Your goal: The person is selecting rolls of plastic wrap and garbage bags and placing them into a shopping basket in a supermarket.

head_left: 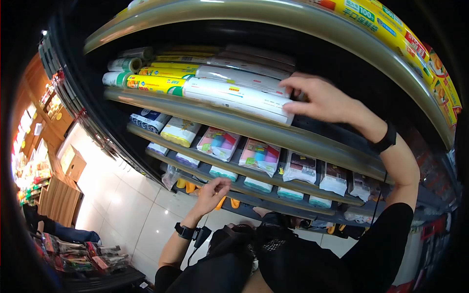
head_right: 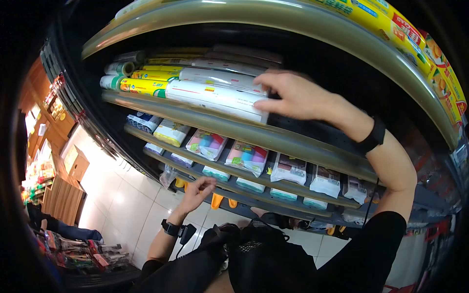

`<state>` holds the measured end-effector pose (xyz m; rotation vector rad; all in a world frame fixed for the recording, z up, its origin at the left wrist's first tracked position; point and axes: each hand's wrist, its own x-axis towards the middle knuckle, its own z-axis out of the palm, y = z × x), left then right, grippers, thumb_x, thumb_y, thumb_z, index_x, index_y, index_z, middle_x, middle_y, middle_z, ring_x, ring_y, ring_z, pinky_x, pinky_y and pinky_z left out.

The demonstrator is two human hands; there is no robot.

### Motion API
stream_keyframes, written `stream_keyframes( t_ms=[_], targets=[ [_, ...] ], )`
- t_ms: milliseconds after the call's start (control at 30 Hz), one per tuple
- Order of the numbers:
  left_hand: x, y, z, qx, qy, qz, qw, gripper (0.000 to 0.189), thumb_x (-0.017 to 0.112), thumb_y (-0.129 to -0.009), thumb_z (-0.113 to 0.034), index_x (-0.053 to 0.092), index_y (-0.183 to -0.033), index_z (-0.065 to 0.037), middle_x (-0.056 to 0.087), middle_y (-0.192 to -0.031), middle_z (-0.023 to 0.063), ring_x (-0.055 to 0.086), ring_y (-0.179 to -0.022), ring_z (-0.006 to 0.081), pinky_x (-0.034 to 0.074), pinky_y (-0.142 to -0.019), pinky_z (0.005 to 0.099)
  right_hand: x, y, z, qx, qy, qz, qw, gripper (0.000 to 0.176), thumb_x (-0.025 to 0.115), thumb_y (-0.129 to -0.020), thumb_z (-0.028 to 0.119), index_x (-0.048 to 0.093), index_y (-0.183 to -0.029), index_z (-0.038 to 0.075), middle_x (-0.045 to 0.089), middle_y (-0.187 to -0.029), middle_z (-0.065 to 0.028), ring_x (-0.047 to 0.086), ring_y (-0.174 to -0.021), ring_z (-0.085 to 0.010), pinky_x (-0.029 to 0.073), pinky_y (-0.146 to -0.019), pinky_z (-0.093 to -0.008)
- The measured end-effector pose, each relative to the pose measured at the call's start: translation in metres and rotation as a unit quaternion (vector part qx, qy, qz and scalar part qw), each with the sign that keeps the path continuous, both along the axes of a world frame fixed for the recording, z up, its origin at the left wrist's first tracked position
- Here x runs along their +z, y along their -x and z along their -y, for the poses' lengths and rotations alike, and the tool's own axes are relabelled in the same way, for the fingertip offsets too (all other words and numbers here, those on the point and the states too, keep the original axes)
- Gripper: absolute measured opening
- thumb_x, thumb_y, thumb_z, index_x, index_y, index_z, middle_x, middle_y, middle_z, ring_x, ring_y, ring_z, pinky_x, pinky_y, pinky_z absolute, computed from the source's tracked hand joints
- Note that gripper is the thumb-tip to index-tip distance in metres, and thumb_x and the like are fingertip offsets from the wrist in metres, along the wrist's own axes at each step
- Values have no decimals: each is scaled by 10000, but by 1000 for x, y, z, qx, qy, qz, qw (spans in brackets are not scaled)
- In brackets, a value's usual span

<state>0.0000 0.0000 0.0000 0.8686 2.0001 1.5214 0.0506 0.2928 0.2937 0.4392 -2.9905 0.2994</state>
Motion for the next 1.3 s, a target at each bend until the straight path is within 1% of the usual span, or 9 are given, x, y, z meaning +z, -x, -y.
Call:
stream_keyframes(
  t_ms=[100,300,700,833,967,1033,1100,1200,1300],
  targets=[
    [42,5,-12,-13,-91,10,996,255,549,-870,-99,541,-1100,11,622,-1001,90,584,-907,126,459,-801,249,-16,6,26,28,-125,-80,989,547,547,-822,458,520,-1074,-27,548,-962,-206,561,-890,-350,461,-771,-415],
    [85,12,-24,-32,-178,-11,983,244,555,-863,-86,551,-1085,15,624,-962,78,582,-880,115,455,-793,244,-22,26,37,-28,-165,-25,986,594,574,-791,477,515,-1083,-37,541,-971,-202,551,-894,-350,452,-773,-406],
    [116,17,-44,-76,-226,-39,970,283,544,-869,-69,504,-1141,0,592,-1011,81,575,-933,138,453,-829,260,-14,28,36,-38,-21,-45,998,649,649,-670,496,590,-976,-73,562,-966,-200,579,-855,-336,463,-731,-399],
    [131,17,-46,-78,-279,8,957,411,577,-851,-94,423,-1213,24,558,-1085,107,570,-963,168,462,-820,271,-11,10,40,24,19,-121,992,548,680,-689,436,600,-917,-56,535,-830,-145,543,-754,-270,437,-652,-341],
    [135,16,-43,-54,-440,193,875,576,676,-776,-141,367,-1238,8,513,-1147,137,551,-1016,220,456,-855,312,-11,-9,64,93,18,-73,993,577,634,-691,473,601,-900,-64,537,-838,-163,554,-774,-295,452,-650,-378],
    [129,4,-44,45,-518,184,834,602,707,-750,-150,382,-1235,-4,525,-1137,118,542,-1028,217,429,-896,327,-20,-7,67,143,42,-69,986,597,611,-729,517,601,-904,-53,540,-821,-150,550,-783,-285,452,-650,-368],
    [123,2,-36,49,-504,164,846,602,718,-740,-148,396,-1229,-6,531,-1130,109,538,-1028,211,418,-907,328,-13,-4,69,100,63,15,993,571,573,-774,520,606,-922,-31,555,-852,-142,556,-808,-282,453,-679,-364],
    [115,-1,-22,56,-466,129,874,590,733,-727,-145,425,-1210,-6,542,-1114,99,533,-1020,198,408,-913,324,-12,27,54,68,20,-88,994,405,589,-824,372,585,-961,-9,547,-851,-143,549,-808,-271,446,-703,-360],
    [109,-4,-11,60,-431,115,893,558,742,-719,-155,463,-1174,7,545,-1106,99,531,-1005,184,408,-904,315,-21,61,32,56,-61,-147,986,517,603,-796,370,503,-1064,-61,506,-1028,-202,541,-948,-331,453,-786,-391]
  ],
)
